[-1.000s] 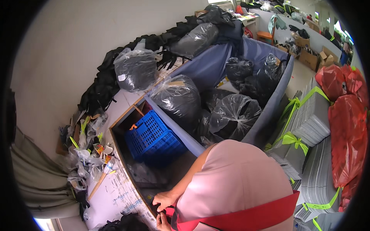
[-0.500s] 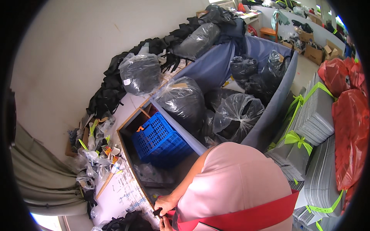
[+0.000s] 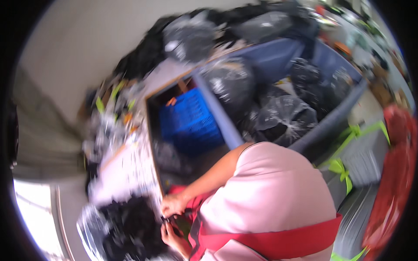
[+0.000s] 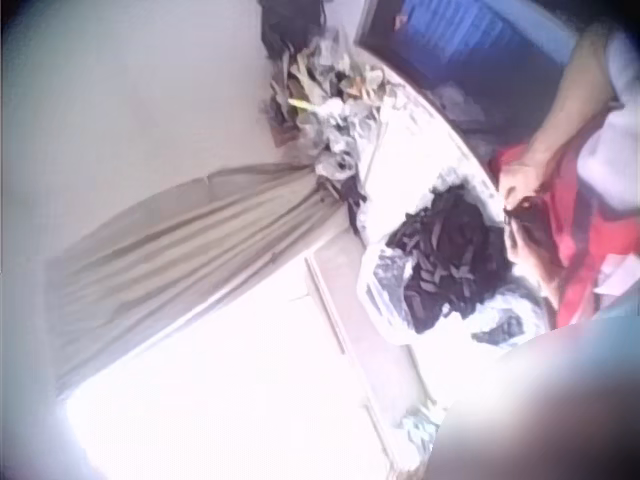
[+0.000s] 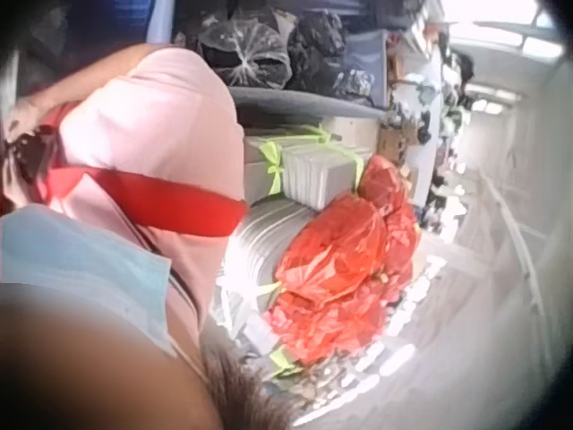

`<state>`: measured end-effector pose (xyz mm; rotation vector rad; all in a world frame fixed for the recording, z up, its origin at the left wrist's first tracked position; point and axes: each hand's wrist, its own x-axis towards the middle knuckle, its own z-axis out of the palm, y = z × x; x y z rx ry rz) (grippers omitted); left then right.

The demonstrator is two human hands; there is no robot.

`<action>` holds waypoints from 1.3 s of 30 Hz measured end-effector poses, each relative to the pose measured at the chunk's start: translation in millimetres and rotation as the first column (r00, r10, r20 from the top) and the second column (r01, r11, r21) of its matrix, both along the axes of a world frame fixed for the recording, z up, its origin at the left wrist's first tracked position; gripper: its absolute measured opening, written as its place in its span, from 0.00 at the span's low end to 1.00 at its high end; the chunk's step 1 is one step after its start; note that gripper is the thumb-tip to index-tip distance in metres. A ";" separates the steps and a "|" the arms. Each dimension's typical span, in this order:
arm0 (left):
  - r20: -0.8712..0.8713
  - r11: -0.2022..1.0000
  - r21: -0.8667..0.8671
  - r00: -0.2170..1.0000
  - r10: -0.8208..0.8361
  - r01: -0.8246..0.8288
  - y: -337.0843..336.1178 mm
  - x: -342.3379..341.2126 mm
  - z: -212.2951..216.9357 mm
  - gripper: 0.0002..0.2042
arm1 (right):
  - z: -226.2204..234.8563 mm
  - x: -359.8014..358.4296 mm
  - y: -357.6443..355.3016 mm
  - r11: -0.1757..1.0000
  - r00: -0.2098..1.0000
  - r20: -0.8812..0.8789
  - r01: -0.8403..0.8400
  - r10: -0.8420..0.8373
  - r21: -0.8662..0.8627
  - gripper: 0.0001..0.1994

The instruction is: Assembling plastic buckles by threading nylon straps through the buckle slots.

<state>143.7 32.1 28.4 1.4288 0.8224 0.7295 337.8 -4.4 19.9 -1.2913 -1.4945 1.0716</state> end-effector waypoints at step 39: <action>0.179 0.559 -0.667 0.622 0.762 -0.492 -49.3 -179.2 -53.0 0.12 | -40.7 -197.0 62.6 0.736 0.795 -0.499 -0.559 0.345 -0.382 0.08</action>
